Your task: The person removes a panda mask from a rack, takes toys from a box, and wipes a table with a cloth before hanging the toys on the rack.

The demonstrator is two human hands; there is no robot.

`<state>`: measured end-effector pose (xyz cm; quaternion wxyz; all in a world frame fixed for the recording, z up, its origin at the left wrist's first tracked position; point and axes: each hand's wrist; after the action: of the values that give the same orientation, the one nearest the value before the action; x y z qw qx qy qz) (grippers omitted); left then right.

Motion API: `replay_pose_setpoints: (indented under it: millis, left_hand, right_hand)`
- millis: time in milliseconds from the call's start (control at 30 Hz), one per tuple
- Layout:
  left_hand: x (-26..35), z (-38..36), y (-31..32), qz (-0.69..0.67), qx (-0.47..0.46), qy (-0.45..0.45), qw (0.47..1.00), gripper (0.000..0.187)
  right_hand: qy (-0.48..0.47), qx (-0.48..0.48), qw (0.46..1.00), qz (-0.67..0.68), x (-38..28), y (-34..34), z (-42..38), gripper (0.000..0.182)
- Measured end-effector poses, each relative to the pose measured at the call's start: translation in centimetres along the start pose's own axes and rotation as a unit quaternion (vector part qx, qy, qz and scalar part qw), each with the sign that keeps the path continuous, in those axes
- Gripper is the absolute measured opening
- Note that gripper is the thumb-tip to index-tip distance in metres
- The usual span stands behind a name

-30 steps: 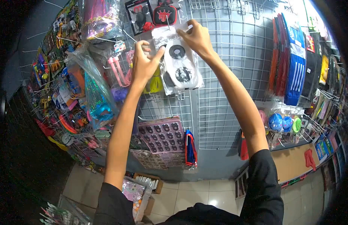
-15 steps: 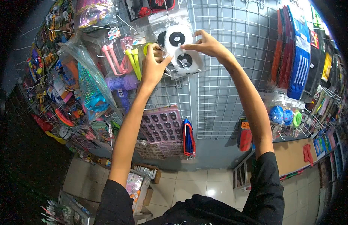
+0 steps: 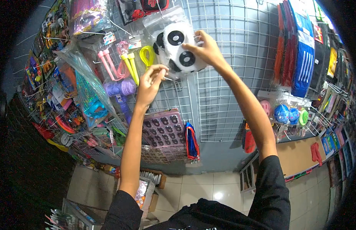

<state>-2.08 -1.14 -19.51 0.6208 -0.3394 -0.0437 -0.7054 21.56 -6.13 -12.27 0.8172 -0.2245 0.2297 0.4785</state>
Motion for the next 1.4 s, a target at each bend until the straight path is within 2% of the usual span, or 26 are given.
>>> replay_pose_setpoints:
  millis: [33,67,200,300,333,433,467,600,700,833,900,933,967,1000,1033,1067,1100,1133,1167,1200,1233,1267,1300,1333,1367,1400]
  left_hand:
    - [0.0,-0.7,0.1,0.041,-0.016,-0.003,0.999,0.016]
    - [-0.1,-1.3,0.4,0.007,-0.013,0.012,1.0,0.015]
    - [0.4,-3.3,1.3,0.037,0.034,0.029,0.998,0.019]
    - [1.1,-3.7,2.1,0.21,0.147,0.103,0.961,0.021]
    - [0.8,-3.7,2.4,0.2,0.184,0.096,0.957,0.019]
    - [-1.1,-3.9,2.7,0.197,0.206,0.058,0.957,0.018]
    - [-1.8,-4.1,2.4,0.209,0.178,0.051,0.96,0.019]
    - [-1.5,-4.8,3.1,0.196,0.213,0.04,0.956,0.028]
    - [-1.4,-5.5,4.1,0.164,0.25,-0.006,0.954,0.035]
    - [-1.0,-9.9,6.5,0.152,0.283,-0.001,0.947,0.032]
    - [-2.7,-14.6,8.2,0.188,0.26,-0.026,0.947,0.029]
    - [-2.9,-17.0,8.9,0.208,0.251,-0.035,0.945,0.028]
    - [-1.9,-19.4,9.9,0.234,0.246,-0.041,0.94,0.025]
    - [-2.2,-23.2,11.5,0.227,0.239,-0.079,0.941,0.027]
    - [-3.2,-27.8,13.1,0.222,0.236,-0.112,0.939,0.029]
    - [-3.5,-33.2,14.5,0.154,0.208,-0.2,0.945,0.034]
    - [-3.5,-37.8,15.7,0.256,0.179,-0.258,0.914,0.033]
    - [-3.0,-43.0,16.8,0.267,0.15,-0.317,0.898,0.03]
    - [-1.7,-48.0,17.8,0.273,0.121,-0.383,0.874,0.026]
    - [0.0,-51.8,18.4,0.313,0.148,-0.438,0.829,0.023]
    - [2.0,-55.3,19.3,0.348,0.176,-0.49,0.779,0.02]
    - [3.7,-58.9,20.2,0.365,0.215,-0.551,0.718,0.02]
    - [5.5,-63.0,20.7,0.379,0.254,-0.604,0.654,0.021]
    - [6.7,-69.0,22.1,0.443,0.255,-0.584,0.63,0.02]
    - [9.0,-73.7,23.7,0.503,0.25,-0.566,0.603,0.019]
    - [13.5,-73.6,25.0,0.484,0.25,-0.623,0.561,0.02]
  right_hand:
    - [-0.02,0.024,0.999,-0.026,0.1,0.9,-0.4,0.064]
    - [-0.046,0.039,0.998,-0.03,1.2,1.7,-0.4,0.063]
    - [-0.106,0.081,0.988,-0.076,0.6,4.4,-2.0,0.056]
    - [-0.033,0.035,0.995,-0.09,0.6,4.9,-2.2,0.056]
    - [0.015,-0.003,0.978,-0.21,-0.9,4.8,-2.8,0.061]
    - [-0.055,0.022,0.963,-0.264,-2.1,4.5,-4.0,0.066]
    - [-0.081,0.05,0.959,-0.266,-1.5,4.6,-4.0,0.07]
    - [0.018,-0.017,0.982,-0.185,-1.5,3.8,-4.4,0.075]
    - [-0.026,0.035,0.984,-0.175,-0.6,3.1,-5.1,0.076]
    - [0.026,0.114,0.991,0.071,-1.5,1.4,-8.1,0.048]
    - [-0.072,0.189,0.976,0.084,-1.0,1.9,-12.1,0.026]
    - [-0.095,0.162,0.98,0.072,0.1,1.9,-15.3,0.012]
    - [-0.117,0.153,0.977,0.09,1.3,2.9,-19.1,0.008]
    - [-0.082,0.116,0.968,0.208,2.7,4.3,-23.9,0.01]
    - [-0.131,0.042,0.976,0.167,4.6,5.5,-28.1,0.011]
    - [-0.096,-0.101,0.98,0.144,6.1,6.1,-32.3,0.015]
    - [0.047,-0.202,0.963,0.174,7.2,7.3,-36.6,0.012]
    - [0.192,-0.295,0.92,0.169,10.7,8.4,-43.0,0.014]
    - [0.246,-0.395,0.874,0.139,13.6,8.1,-48.3,0.017]
    - [0.292,-0.493,0.813,0.105,16.5,7.2,-53.5,0.02]
    - [0.336,-0.6,0.726,0.021,20.0,5.6,-58.7,0.032]
    - [0.336,-0.617,0.712,0.011,24.6,3.6,-65.2,0.031]
    - [0.307,-0.625,0.714,0.08,27.6,1.4,-68.8,0.029]
    - [0.397,-0.677,0.617,0.057,28.8,-0.2,-68.7,0.027]
    - [0.379,-0.743,0.55,-0.03,31.6,-1.5,-70.2,0.03]
    - [0.282,-0.751,0.589,0.101,36.0,-4.2,-74.4,0.029]
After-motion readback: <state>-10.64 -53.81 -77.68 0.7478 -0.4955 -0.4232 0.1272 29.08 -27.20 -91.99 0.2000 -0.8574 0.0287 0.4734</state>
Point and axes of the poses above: each hand's wrist, its own z-axis towards the middle knuckle, its own y-axis out of the palm, x = y × z, and after that the axes turned 13 degrees about z, right-handed
